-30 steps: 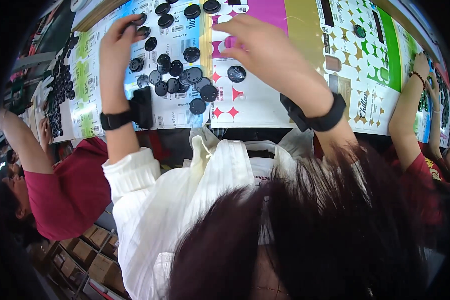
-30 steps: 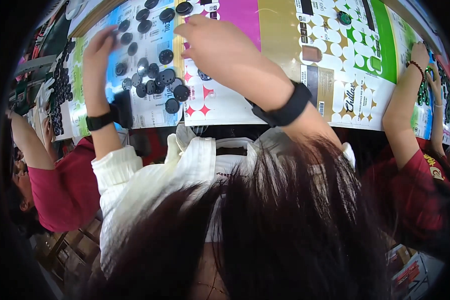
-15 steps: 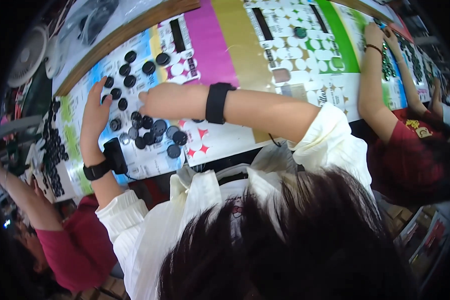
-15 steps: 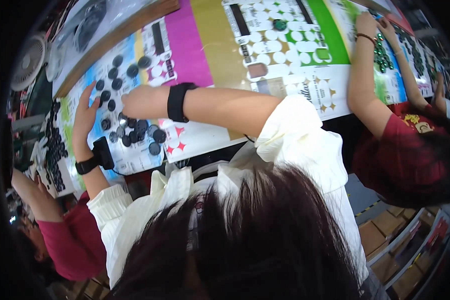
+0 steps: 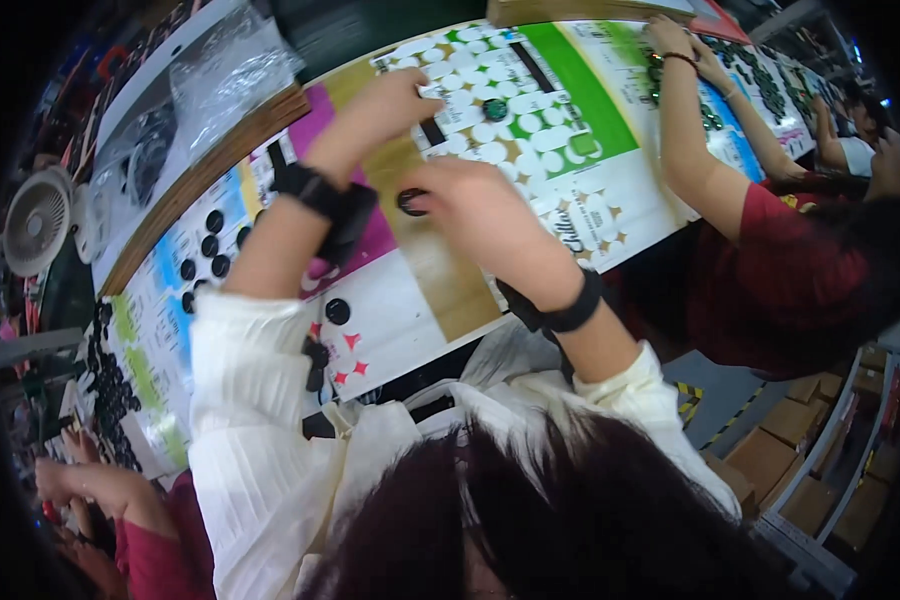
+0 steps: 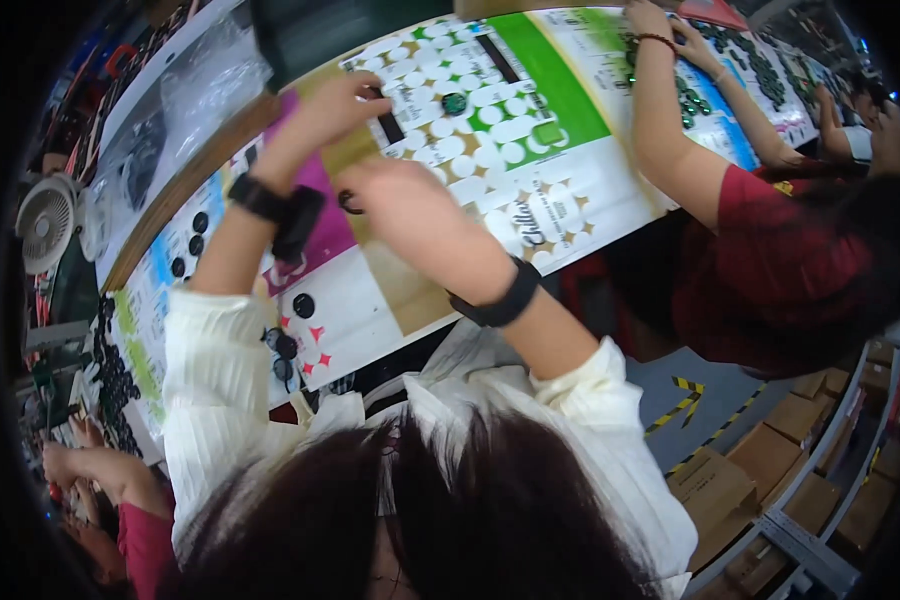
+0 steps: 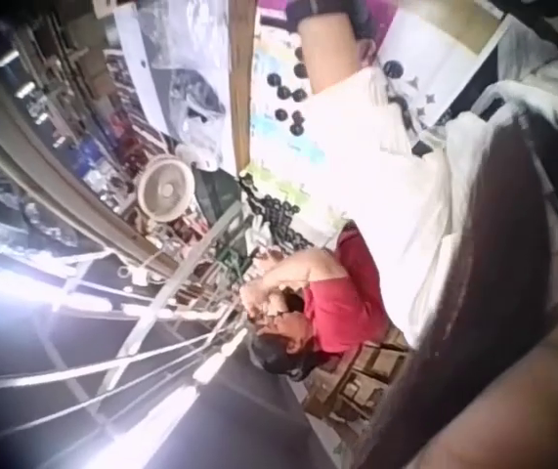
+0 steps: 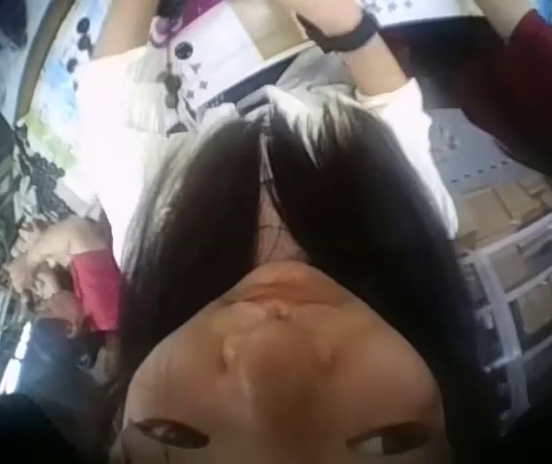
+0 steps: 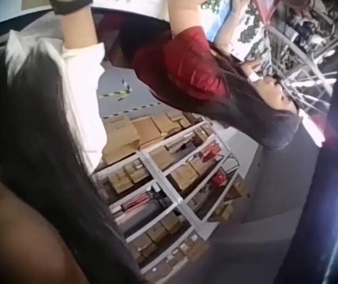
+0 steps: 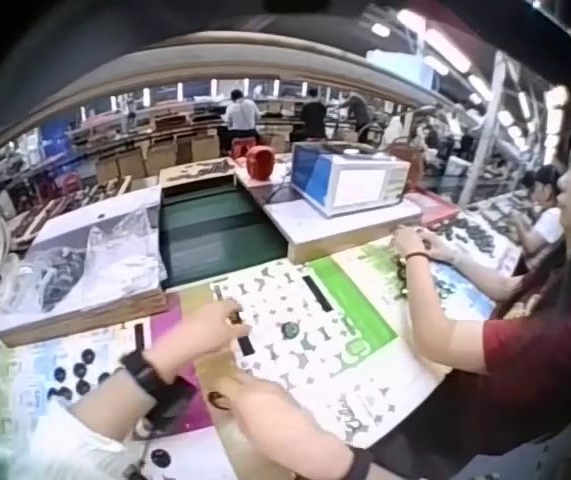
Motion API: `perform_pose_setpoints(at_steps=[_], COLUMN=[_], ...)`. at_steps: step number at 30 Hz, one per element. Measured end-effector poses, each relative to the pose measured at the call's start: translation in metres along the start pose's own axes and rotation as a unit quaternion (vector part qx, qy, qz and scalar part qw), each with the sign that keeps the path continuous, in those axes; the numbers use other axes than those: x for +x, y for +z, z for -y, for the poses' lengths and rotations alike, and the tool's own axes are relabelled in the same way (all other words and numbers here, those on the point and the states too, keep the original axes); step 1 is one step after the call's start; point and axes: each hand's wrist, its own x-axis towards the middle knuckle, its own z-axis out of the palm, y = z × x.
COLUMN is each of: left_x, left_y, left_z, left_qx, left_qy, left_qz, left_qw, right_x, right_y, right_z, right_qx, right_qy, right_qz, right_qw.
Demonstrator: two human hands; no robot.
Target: The person picks up a circuit board and a black plastic housing, fits the board into the housing, and presses a black plastic cover onto the assembly before placing the unit on the table.
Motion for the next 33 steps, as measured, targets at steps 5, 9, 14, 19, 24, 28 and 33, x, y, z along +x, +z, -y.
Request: perform_pose_setpoints(at_steps=[5,9,14,19,24,28,33], left_x=[0.049,0.055,0.015,-0.069,-0.144,-0.181,-0.2], left_y=[0.092,0.106,0.084,0.019,-0.004,0.001,0.021], left_z=[-0.047,-0.066,-0.071,-0.082,-0.075,-0.072,-0.079], left_qx=[0.102,0.024,-0.02,-0.124,-0.259,-0.418,-0.547], left_qy=[-0.002,-0.045,0.074,0.062,-0.007,-0.105,-0.095], left_qz=[-0.147,-0.087,-0.094,-0.036,-0.023,-0.022,-0.164], left_qw=[0.984,0.995,0.993,0.99,0.966,0.902,0.815], right_x=[-0.067,-0.086,-0.079,-0.068,-0.056,-0.05,-0.045], right_y=[-0.051,-0.061,-0.059,-0.049,-0.026,-0.008,0.017], right_z=[-0.007,-0.015,-0.005,0.009,0.026,0.033,0.031], right_qx=[0.093,0.199,0.296,0.365,0.377,0.395,0.371], right_qy=[0.125,0.216,0.194,0.171,0.128,0.127,0.079], right_qz=[-0.135,-0.208,-0.245,-0.246,-0.185,-0.147,-0.166], right_qw=[0.979,0.933,0.902,0.881,0.899,0.898,0.91])
